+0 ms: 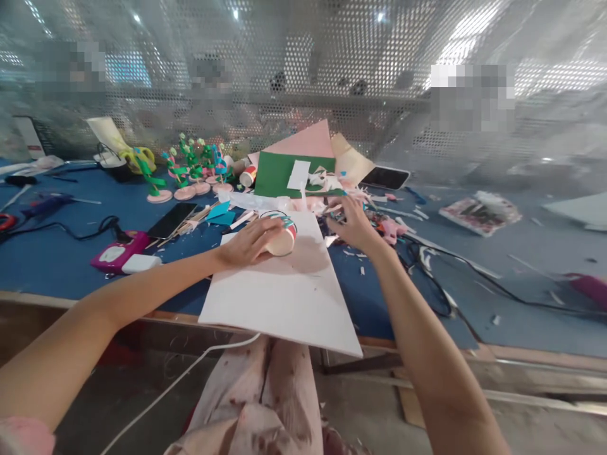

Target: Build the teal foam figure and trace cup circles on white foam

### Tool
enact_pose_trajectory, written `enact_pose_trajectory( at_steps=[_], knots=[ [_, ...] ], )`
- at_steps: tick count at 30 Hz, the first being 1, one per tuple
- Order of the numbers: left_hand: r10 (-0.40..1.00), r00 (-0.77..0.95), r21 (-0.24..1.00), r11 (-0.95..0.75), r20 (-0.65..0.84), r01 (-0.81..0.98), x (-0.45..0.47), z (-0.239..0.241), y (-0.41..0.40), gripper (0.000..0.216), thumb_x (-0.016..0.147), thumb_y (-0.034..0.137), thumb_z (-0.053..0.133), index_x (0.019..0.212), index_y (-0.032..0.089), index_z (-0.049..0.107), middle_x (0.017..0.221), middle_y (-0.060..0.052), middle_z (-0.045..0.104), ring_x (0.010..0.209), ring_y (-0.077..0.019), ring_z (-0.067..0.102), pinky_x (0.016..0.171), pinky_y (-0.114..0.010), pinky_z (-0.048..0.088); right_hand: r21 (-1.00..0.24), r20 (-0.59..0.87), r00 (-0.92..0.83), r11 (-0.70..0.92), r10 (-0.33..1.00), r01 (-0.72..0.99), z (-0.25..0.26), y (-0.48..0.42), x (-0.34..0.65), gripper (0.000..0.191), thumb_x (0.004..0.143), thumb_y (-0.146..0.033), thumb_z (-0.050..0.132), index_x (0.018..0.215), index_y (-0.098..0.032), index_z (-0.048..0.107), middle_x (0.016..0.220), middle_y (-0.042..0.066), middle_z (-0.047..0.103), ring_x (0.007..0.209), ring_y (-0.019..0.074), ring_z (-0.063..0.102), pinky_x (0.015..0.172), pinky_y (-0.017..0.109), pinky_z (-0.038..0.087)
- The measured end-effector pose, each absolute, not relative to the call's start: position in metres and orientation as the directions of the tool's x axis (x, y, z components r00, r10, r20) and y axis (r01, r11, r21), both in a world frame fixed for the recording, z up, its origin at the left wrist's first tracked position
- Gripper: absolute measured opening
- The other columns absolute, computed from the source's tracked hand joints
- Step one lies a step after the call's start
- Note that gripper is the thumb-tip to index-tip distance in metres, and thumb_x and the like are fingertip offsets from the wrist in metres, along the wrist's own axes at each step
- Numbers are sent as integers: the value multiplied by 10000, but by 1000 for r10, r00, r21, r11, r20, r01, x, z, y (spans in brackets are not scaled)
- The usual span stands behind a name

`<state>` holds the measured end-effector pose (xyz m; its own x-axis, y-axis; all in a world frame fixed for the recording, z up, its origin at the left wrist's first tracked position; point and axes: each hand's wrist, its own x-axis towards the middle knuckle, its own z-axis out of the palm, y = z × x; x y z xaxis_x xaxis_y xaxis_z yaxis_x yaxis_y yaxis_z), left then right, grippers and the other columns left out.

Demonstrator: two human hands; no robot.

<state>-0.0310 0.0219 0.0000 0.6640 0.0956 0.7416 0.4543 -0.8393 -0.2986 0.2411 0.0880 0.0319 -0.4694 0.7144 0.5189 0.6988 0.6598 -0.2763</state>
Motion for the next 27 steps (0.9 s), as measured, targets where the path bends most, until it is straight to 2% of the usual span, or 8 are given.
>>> enact_pose_trajectory(
  at_steps=[3, 6, 11, 14, 16, 20, 22, 27],
  knots=[
    [-136, 701, -460, -837, 700, 297, -36, -7, 23, 324, 842, 326, 521, 1149, 229, 498, 1139, -92, 629, 1201, -244, 519, 997, -491, 445, -169, 608, -476, 690, 635, 704, 35, 88, 208, 209, 794, -285, 450, 958, -185, 533, 994, 122, 577, 960, 269, 516, 922, 481, 345],
    [-324, 759, -581, -809, 565, 88, -37, -14, 25, 174, 817, 284, 549, 983, 330, 575, 961, 44, 689, 1074, -208, 610, 991, -509, 448, -35, 494, -685, 800, 535, 600, 38, 94, 160, 280, 819, -298, 472, 1055, -159, 531, 1114, 129, 568, 1061, 278, 468, 942, 455, 327],
    [32, 929, -241, -962, 367, 128, -33, -12, 22, 107, 818, 346, 545, 804, 285, 632, 913, 41, 708, 1027, -184, 636, 1040, -453, 425, 228, 166, -911, 884, 378, 408, 44, 103, 87, 364, 774, -196, 546, 1132, -128, 525, 1172, 118, 567, 1076, 281, 433, 875, 376, 349],
    [42, 917, -165, -979, 396, 116, -33, -10, 18, 106, 824, 337, 550, 775, 277, 622, 902, 47, 706, 1034, -158, 631, 1029, -408, 445, 349, 49, -949, 884, 313, 310, 42, 103, 65, 229, 823, -144, 461, 1027, -151, 564, 1080, 96, 599, 1013, 261, 455, 822, 353, 349],
    [-38, 876, -229, -970, 481, 84, -34, -10, 18, 92, 828, 322, 544, 791, 273, 613, 899, 46, 704, 1022, -158, 635, 1021, -417, 452, 399, 58, -955, 870, 289, 288, 40, 100, 60, 228, 849, -157, 439, 1048, -156, 551, 1089, 95, 590, 1017, 261, 453, 822, 353, 346],
    [-317, 719, -491, -870, 619, 39, -34, -7, 18, 78, 825, 246, 536, 873, 275, 590, 934, 43, 694, 1005, -171, 640, 1011, -459, 450, 457, 194, -936, 818, 293, 351, 37, 93, 60, 375, 846, -151, 459, 1219, -118, 437, 1257, 146, 489, 1087, 266, 431, 862, 368, 344],
    [-434, 634, -596, -801, 640, 53, -31, -3, 17, 71, 809, 219, 549, 860, 260, 575, 915, 38, 685, 1009, -177, 635, 989, -457, 465, 461, 192, -934, 813, 302, 357, 36, 93, 58, 345, 854, -141, 449, 1199, -126, 454, 1268, 139, 485, 1088, 258, 431, 865, 368, 350],
    [-508, 513, -639, -761, 692, 109, -27, 8, 11, 70, 761, 195, 593, 797, 214, 537, 876, 4, 647, 1099, -217, 574, 1012, -505, 420, 469, 172, -945, 820, 279, 328, 40, 96, 47, 298, 918, -97, 269, 1084, -103, 517, 1120, 120, 576, 1062, 241, 438, 857, 360, 360]
  ],
)
